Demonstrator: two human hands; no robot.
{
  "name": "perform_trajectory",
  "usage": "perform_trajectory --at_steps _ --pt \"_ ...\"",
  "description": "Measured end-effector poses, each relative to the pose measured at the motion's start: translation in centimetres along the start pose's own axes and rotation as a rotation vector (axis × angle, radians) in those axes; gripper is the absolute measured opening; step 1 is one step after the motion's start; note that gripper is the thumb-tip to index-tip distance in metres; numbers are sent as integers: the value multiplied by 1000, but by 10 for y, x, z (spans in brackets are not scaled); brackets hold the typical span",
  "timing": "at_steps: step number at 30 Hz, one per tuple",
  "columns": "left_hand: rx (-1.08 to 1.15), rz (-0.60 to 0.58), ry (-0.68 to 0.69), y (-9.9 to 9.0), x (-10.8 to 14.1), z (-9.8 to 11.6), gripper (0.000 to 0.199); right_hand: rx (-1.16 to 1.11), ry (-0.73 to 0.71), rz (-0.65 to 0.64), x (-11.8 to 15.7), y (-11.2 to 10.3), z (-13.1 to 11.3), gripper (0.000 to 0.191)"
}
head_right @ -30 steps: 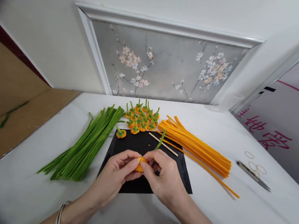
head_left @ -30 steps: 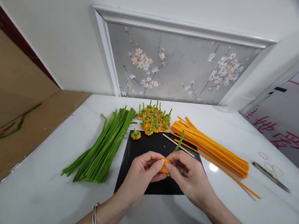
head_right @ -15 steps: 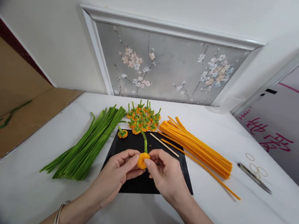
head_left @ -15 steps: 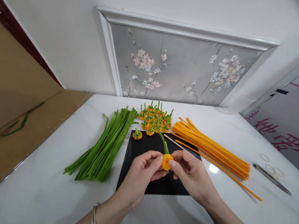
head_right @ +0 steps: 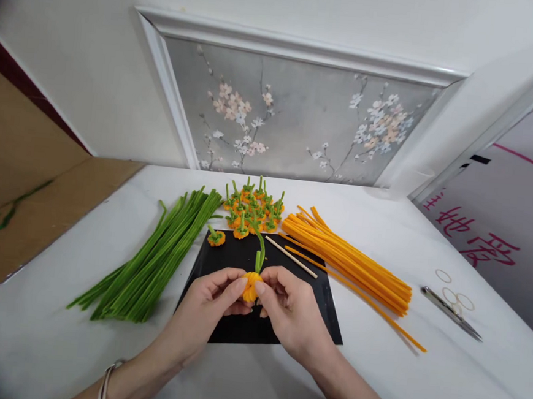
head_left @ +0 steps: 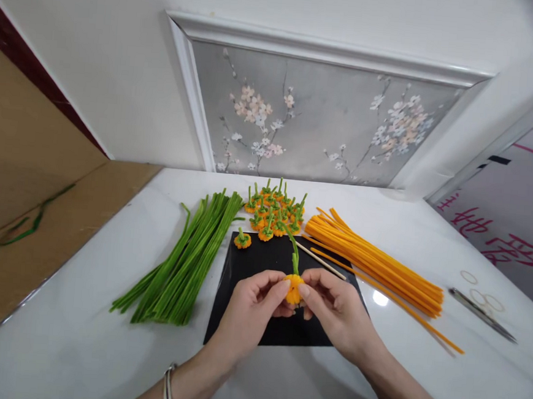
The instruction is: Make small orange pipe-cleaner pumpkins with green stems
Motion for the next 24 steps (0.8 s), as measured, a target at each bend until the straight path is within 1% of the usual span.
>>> perform_trajectory --at_steps 4,6,8,11,13,15,18,21,24 --pt "117 -41 0 3 0 0 23 -42 -31 -20 1 1 -3 22" --pt "133 -49 2 3 0 0 23 -7 -81 -13 1 -4 -7 20" --pt "128 -66 1 2 0 0 23 50 -161 36 0 -13 -12 17" --pt "138 -104 -22 3 0 0 23 165 -341 168 0 -29 -23 12" --pt "186 -128 -39 4 0 1 22 303 -503 225 3 -33 -33 19" --pt "266 -157 -64 6 0 1 23 469 -656 233 7 -30 -43 28" --pt "370 -197 -122 8 1 0 28 628 -795 200 12 -23 -51 35" --pt "404 -224 -159 7 1 -2 26 702 -835 160 12 -18 -53 33" --pt "408 -267 -141 6 1 -1 20 752 -774 193 9 -21 -50 35"
Point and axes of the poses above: each hand's wrist, its own x-axis away from the middle knuckle, its own y-axis out of the palm, z = x × y, the point moved 7 cm from there along -x, towards the middle knuckle
